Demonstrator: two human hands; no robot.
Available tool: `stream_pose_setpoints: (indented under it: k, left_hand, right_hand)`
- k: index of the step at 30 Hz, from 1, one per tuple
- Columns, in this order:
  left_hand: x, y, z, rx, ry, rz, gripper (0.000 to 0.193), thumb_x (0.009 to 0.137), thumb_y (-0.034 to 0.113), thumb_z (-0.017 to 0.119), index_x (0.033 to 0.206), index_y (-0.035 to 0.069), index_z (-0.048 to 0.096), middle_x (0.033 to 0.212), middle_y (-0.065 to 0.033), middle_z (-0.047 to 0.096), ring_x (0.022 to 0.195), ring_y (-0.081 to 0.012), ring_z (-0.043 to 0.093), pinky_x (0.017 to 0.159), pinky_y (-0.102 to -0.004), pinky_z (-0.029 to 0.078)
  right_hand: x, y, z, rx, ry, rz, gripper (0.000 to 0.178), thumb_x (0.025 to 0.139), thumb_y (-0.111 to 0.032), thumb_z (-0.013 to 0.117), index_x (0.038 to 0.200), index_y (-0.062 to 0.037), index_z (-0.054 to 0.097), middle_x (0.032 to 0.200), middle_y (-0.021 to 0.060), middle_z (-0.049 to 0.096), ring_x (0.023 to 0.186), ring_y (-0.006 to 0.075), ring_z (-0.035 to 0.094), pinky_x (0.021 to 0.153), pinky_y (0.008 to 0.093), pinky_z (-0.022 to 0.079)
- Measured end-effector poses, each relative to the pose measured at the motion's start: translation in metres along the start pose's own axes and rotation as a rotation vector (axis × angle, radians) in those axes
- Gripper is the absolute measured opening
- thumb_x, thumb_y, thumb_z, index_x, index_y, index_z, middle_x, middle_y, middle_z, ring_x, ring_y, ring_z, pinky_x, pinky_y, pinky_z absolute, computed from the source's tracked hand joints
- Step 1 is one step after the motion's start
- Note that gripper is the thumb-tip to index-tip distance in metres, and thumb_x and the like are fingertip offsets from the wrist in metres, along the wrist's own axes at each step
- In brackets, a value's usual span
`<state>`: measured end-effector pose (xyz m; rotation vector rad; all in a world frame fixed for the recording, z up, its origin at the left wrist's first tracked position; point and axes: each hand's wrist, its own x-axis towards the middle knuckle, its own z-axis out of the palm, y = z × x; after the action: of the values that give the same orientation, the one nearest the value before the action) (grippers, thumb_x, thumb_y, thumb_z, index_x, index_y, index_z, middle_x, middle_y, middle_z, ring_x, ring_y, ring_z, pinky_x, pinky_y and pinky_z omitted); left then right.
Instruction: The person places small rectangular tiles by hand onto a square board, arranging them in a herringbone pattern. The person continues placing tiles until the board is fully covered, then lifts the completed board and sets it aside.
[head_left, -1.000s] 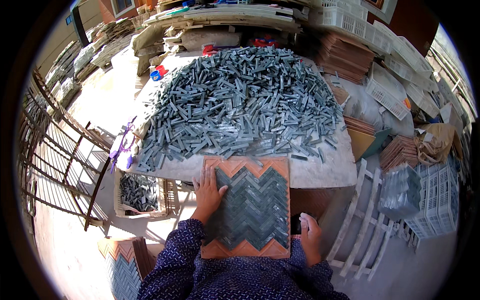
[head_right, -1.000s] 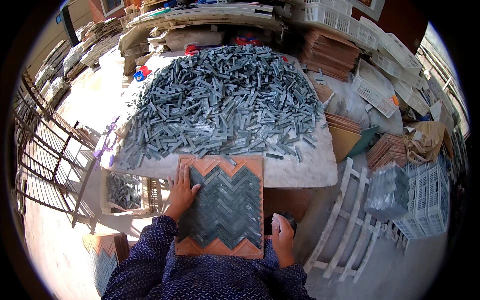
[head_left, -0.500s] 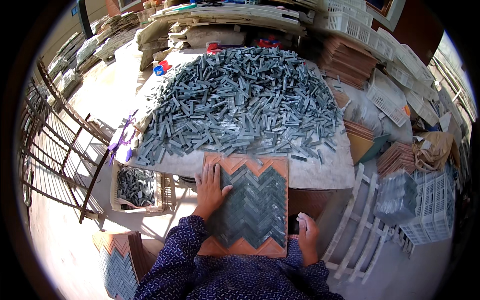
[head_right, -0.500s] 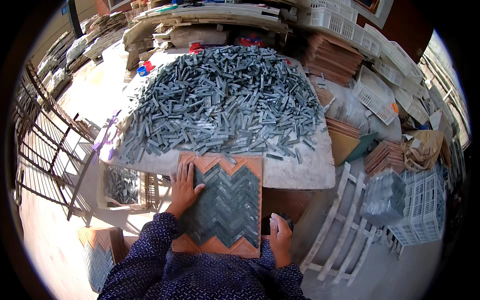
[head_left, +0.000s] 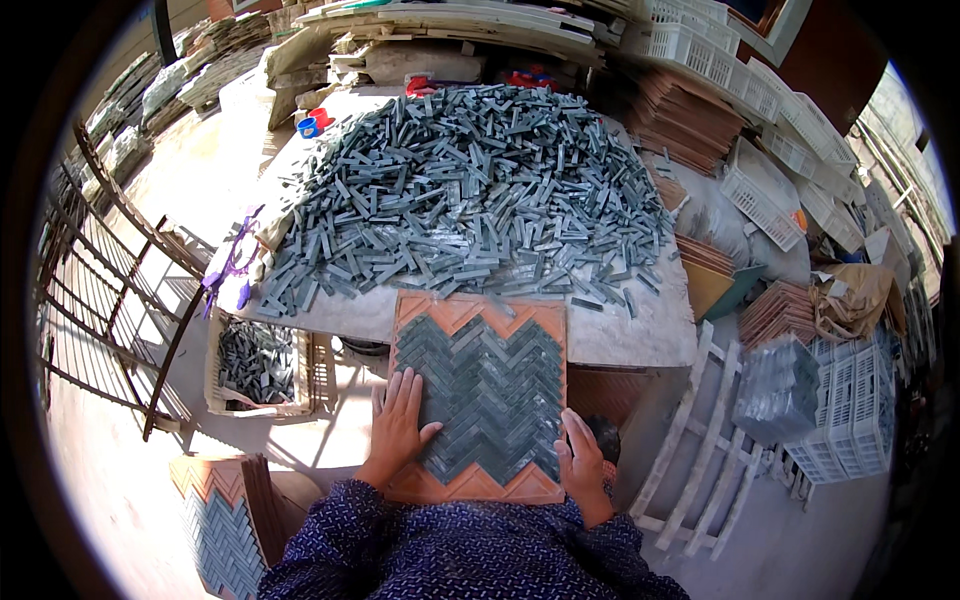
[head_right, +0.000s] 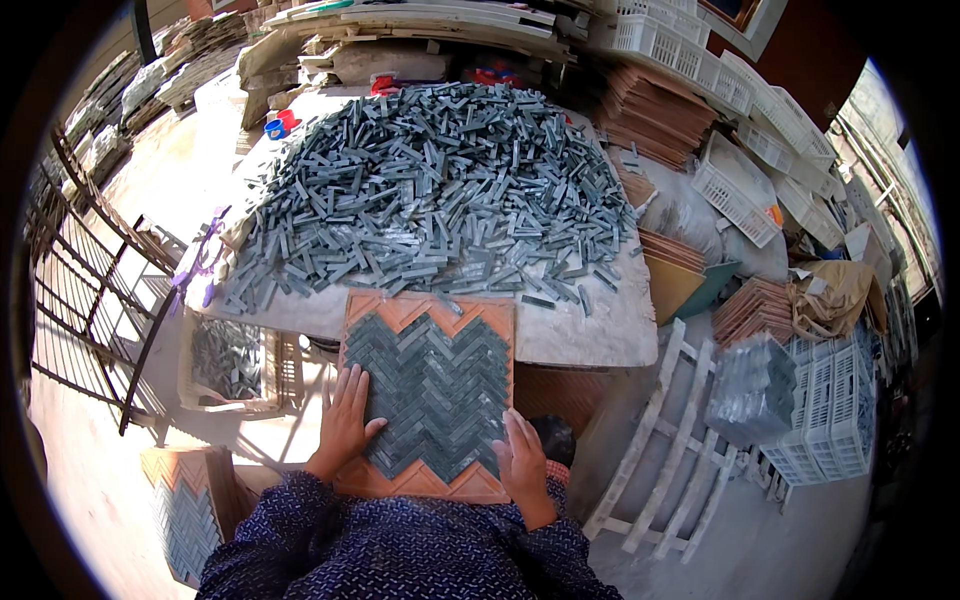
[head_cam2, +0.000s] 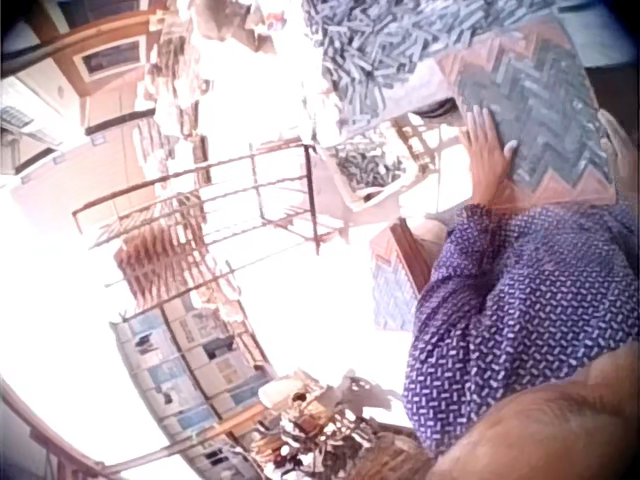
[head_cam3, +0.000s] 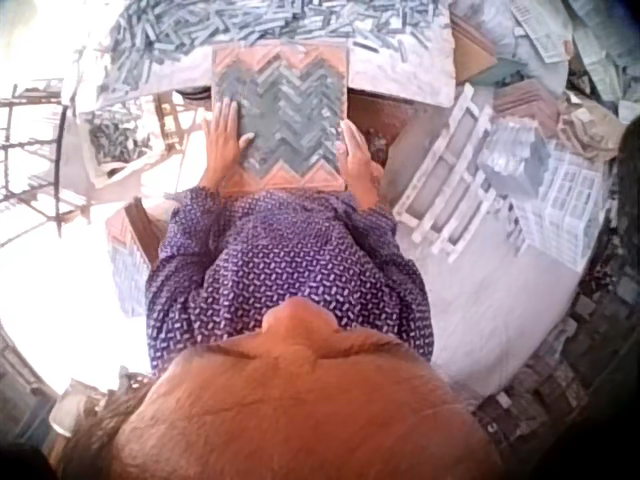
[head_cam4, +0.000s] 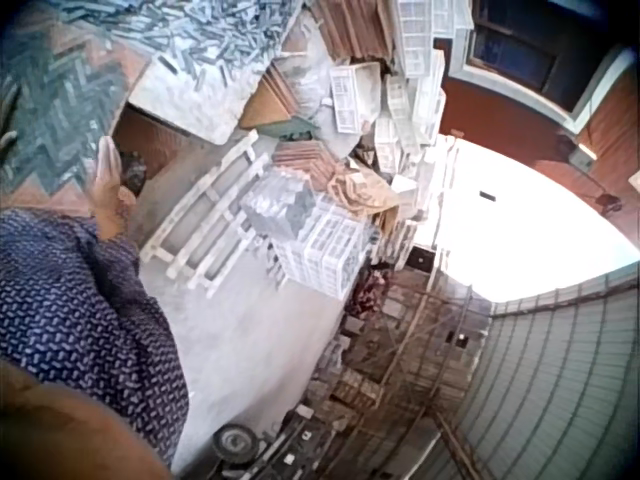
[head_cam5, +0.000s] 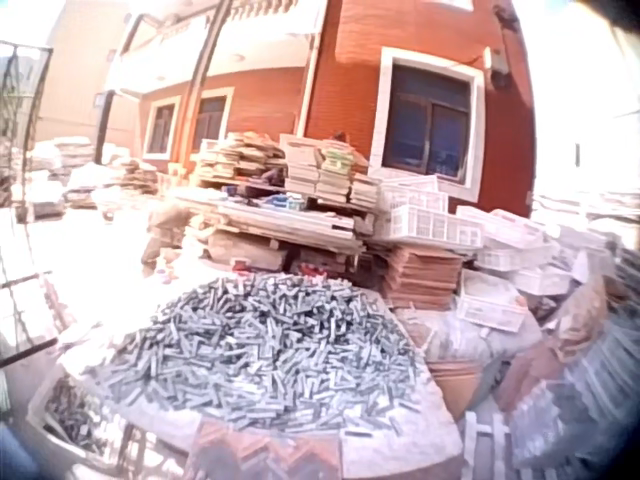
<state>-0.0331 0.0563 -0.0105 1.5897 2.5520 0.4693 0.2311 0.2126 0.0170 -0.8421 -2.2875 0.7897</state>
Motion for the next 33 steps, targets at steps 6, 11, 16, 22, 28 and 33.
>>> stream_pose_setpoints:
  k: [6, 11, 16, 22, 28, 33]
  left_hand:
    - [-0.042, -0.003, 0.007, -0.038, -0.029, -0.002, 0.087, 0.078, 0.050, 0.059, 0.142, 0.002, 0.027, 0.149, -0.0158, 0.025, 0.139, -0.0327, 0.020, 0.110, -0.0545, 0.013]
    - [-0.062, -0.005, 0.007, -0.107, -0.015, -0.010, 0.086, 0.078, 0.049, 0.060, 0.142, 0.002, 0.028, 0.149, -0.0156, 0.025, 0.139, -0.0333, 0.020, 0.110, -0.0538, 0.013]
    - [-0.087, -0.008, 0.014, -0.351, 0.153, -0.095, 0.082, 0.081, 0.036, 0.064, 0.142, -0.001, 0.025, 0.145, -0.0204, 0.029, 0.136, -0.0332, 0.026, 0.110, -0.0468, 0.020]
    - [-0.089, -0.033, 0.023, -0.879, 0.037, -0.436, 0.052, 0.080, 0.008, 0.063, 0.128, -0.002, 0.044, 0.114, -0.0156, 0.051, 0.106, -0.0247, 0.054, 0.093, -0.0334, 0.043]
    - [-0.089, -0.031, 0.018, -1.001, 0.102, -0.454, 0.043, 0.080, 0.011, 0.065, 0.119, -0.001, 0.051, 0.110, -0.0111, 0.052, 0.102, -0.0211, 0.056, 0.087, -0.0309, 0.046]
    - [-0.096, -0.040, 0.030, -1.107, 0.180, -0.522, 0.040, 0.083, 0.012, 0.062, 0.118, -0.001, 0.051, 0.117, -0.0133, 0.052, 0.104, -0.0243, 0.055, 0.091, -0.0343, 0.043]
  right_hand:
    - [0.001, -0.010, 0.039, -0.292, -0.264, -0.068, 0.077, 0.086, -0.045, 0.056, 0.139, 0.0039, 0.029, 0.145, 0.0249, 0.027, 0.135, 0.0388, 0.025, 0.109, 0.0541, 0.014]
    - [-0.007, -0.013, 0.046, -0.437, -0.345, -0.127, 0.080, 0.081, -0.046, 0.060, 0.137, 0.0039, 0.032, 0.143, 0.0258, 0.029, 0.133, 0.0398, 0.028, 0.107, 0.0567, 0.017]
    - [-0.008, -0.012, 0.031, -0.291, -0.165, 0.018, 0.078, 0.082, -0.037, 0.063, 0.138, 0.0047, 0.030, 0.141, 0.0267, 0.031, 0.132, 0.0407, 0.029, 0.107, 0.0543, 0.020]
    - [-0.023, 0.016, 0.032, 0.001, -0.082, 0.283, 0.069, 0.087, -0.022, 0.062, 0.139, 0.0056, 0.027, 0.132, 0.0283, 0.042, 0.120, 0.0368, 0.047, 0.096, 0.0388, 0.040]
    - [-0.021, 0.017, 0.038, 0.152, 0.017, 0.297, 0.058, 0.089, -0.015, 0.059, 0.138, 0.0007, 0.033, 0.120, 0.0251, 0.055, 0.109, 0.0289, 0.057, 0.086, 0.0343, 0.047]
    - [-0.021, 0.019, 0.028, 0.099, -0.061, 0.508, 0.047, 0.093, -0.014, 0.052, 0.136, -0.0016, 0.039, 0.110, 0.0178, 0.062, 0.092, 0.0192, 0.062, 0.080, 0.0307, 0.048]
